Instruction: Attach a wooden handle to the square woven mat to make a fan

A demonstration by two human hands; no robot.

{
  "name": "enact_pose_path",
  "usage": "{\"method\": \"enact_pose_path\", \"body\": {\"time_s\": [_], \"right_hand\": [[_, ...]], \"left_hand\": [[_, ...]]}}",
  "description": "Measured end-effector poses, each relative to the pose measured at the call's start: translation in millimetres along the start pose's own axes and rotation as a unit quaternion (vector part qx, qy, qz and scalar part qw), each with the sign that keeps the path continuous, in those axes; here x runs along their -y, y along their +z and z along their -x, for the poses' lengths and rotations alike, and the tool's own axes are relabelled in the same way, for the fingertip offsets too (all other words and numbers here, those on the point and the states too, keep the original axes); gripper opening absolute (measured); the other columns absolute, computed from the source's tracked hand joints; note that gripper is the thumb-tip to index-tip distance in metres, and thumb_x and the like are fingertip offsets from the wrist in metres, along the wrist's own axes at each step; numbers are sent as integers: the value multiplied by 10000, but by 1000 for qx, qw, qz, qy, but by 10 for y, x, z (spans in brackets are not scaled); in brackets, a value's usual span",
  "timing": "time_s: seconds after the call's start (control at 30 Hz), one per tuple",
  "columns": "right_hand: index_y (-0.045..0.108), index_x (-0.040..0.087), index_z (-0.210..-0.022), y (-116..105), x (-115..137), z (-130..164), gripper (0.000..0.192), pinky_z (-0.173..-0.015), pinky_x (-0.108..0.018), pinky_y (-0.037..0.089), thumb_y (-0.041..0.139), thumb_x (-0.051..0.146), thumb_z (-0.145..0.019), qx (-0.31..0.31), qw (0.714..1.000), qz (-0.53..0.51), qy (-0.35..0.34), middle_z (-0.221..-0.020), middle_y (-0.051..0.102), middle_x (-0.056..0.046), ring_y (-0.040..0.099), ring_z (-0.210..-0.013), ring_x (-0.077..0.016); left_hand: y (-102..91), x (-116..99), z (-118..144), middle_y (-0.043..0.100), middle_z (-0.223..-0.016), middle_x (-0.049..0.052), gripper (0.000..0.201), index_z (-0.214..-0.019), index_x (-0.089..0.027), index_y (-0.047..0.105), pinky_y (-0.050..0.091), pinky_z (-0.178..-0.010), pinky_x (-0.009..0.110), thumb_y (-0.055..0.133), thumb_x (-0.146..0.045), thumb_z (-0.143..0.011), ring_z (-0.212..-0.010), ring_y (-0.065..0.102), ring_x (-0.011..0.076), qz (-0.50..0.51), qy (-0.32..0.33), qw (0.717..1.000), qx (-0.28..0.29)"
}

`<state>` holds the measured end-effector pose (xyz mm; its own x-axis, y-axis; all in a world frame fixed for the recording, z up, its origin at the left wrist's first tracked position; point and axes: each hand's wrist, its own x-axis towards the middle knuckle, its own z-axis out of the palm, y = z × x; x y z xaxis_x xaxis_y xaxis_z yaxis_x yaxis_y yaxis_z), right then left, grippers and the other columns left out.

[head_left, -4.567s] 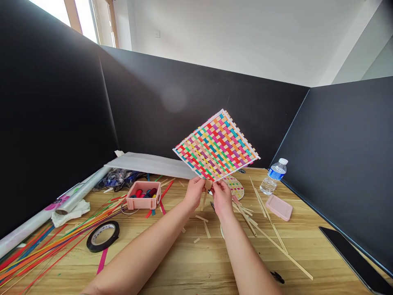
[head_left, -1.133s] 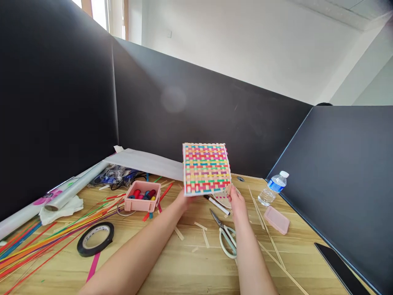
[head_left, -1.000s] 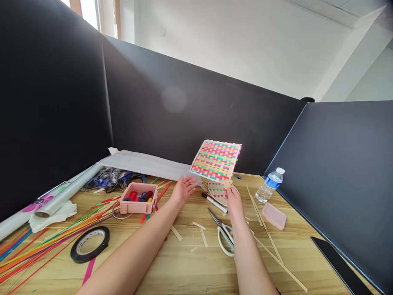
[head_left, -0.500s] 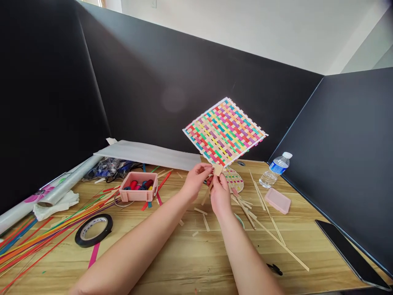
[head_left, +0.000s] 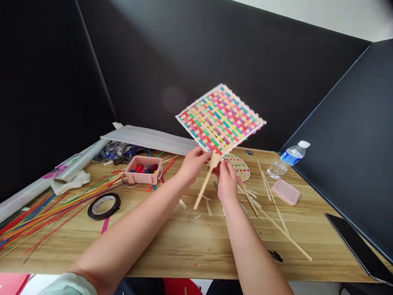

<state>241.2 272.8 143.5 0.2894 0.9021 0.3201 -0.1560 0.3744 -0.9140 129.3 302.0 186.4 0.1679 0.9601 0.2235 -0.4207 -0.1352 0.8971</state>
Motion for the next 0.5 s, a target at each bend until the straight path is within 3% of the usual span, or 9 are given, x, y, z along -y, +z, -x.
{"method": "enact_pose_path", "body": {"time_s": [0.17, 0.37, 0.5], "right_hand": [[630, 225, -816, 30, -18, 31, 232, -706, -316, 490, 665, 450, -775, 37, 999, 0, 6, -765, 644, -8, 594, -722, -174], [688, 210, -760, 177, -114, 169, 180, -719, -329, 489, 741, 378, -720, 114, 991, 16, 64, -707, 651, -6, 599, -699, -177], [664, 208, -777, 259, -117, 238, 229, -636, -287, 458, 736, 419, -723, 102, 989, -5, 106, -744, 660, -9, 588, -692, -160]], "left_hand": [[-193, -14, 78, 659, -699, 6, 248, -711, -150, 640, 459, -641, 247, 772, -357, -671, -654, 592, 124, -35, 1, 999, -25], [-527, 54, 385, 703, -898, 30, 347, -925, -171, 658, 502, -706, 261, 770, -395, -686, -780, 634, 147, -26, 7, 994, -105], [-626, 100, 550, 707, -986, 31, 377, -958, -197, 642, 514, -713, 253, 774, -423, -687, -837, 647, 153, 18, 11, 991, -133]]}}
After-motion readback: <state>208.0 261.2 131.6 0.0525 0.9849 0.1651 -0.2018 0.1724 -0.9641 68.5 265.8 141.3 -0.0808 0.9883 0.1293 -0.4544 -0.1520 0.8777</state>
